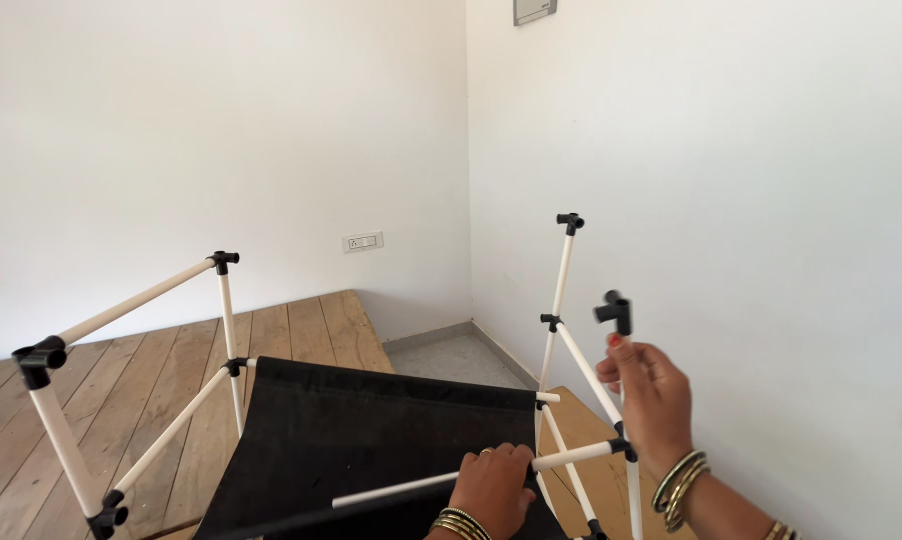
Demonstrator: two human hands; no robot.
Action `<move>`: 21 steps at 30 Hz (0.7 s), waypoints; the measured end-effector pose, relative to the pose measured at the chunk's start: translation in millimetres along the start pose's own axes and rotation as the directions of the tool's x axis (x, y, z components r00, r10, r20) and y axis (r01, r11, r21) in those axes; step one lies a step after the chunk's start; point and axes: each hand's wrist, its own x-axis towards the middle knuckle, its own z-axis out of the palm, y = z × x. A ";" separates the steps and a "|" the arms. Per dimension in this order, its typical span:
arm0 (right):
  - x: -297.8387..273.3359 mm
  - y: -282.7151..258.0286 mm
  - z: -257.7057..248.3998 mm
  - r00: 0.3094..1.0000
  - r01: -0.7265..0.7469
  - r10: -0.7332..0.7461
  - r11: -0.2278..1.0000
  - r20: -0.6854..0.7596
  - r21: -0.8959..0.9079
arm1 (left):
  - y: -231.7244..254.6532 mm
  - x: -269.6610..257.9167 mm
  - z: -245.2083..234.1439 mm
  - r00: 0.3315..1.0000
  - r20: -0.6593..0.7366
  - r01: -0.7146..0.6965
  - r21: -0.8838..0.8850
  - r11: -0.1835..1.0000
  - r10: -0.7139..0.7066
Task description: The person disassembles a three-tier fabric shelf by removing black plastic connectors and white PVC pipes, then detaching the black fabric shelves from the frame. The components are placed on a wooden table.
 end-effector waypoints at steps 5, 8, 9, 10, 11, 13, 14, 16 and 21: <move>13.1 1.3 -16.5 0.998 -0.013 0.019 0.996 -0.068 0.091 | -1.1 -1.2 -4.8 0.995 -0.097 0.057 0.192 0.980 -0.039; 18.1 -2.5 -23.1 0.991 -0.066 0.083 0.986 -0.107 0.155 | -0.5 -7.0 -18.5 0.985 -0.166 0.072 0.209 0.975 -0.037; 19.7 -3.6 -24.7 0.988 -0.078 0.098 0.984 -0.116 0.161 | 1.1 -8.2 -23.5 0.985 -0.171 0.068 0.224 0.972 -0.030; 20.8 -4.0 -27.6 0.986 -0.092 0.114 0.982 -0.125 0.167 | 3.9 -9.3 -27.5 0.985 -0.174 0.064 0.238 0.969 -0.022; 22.5 -3.8 -30.0 0.982 -0.106 0.130 0.979 -0.134 0.172 | 7.0 -9.7 -31.2 0.980 -0.198 0.049 0.261 0.964 0.003; 27.3 -1.8 -35.9 0.983 -0.111 0.136 0.977 -0.126 0.183 | 15.8 -9.1 -34.7 0.969 -0.241 0.019 0.304 0.952 0.057; 28.7 -1.0 -37.8 0.983 -0.110 0.135 0.976 -0.128 0.189 | 18.4 -9.1 -36.1 0.970 -0.240 0.027 0.298 0.954 0.047; 28.8 0.5 -39.2 0.985 -0.111 0.134 0.974 -0.108 0.197 | 22.2 -10.5 -39.4 0.970 -0.240 0.043 0.284 0.958 0.028; 29.8 18.7 -45.2 0.993 -0.114 0.113 0.982 0.018 0.151 | 23.4 -14.1 -44.0 0.970 -0.243 0.067 0.271 0.960 0.001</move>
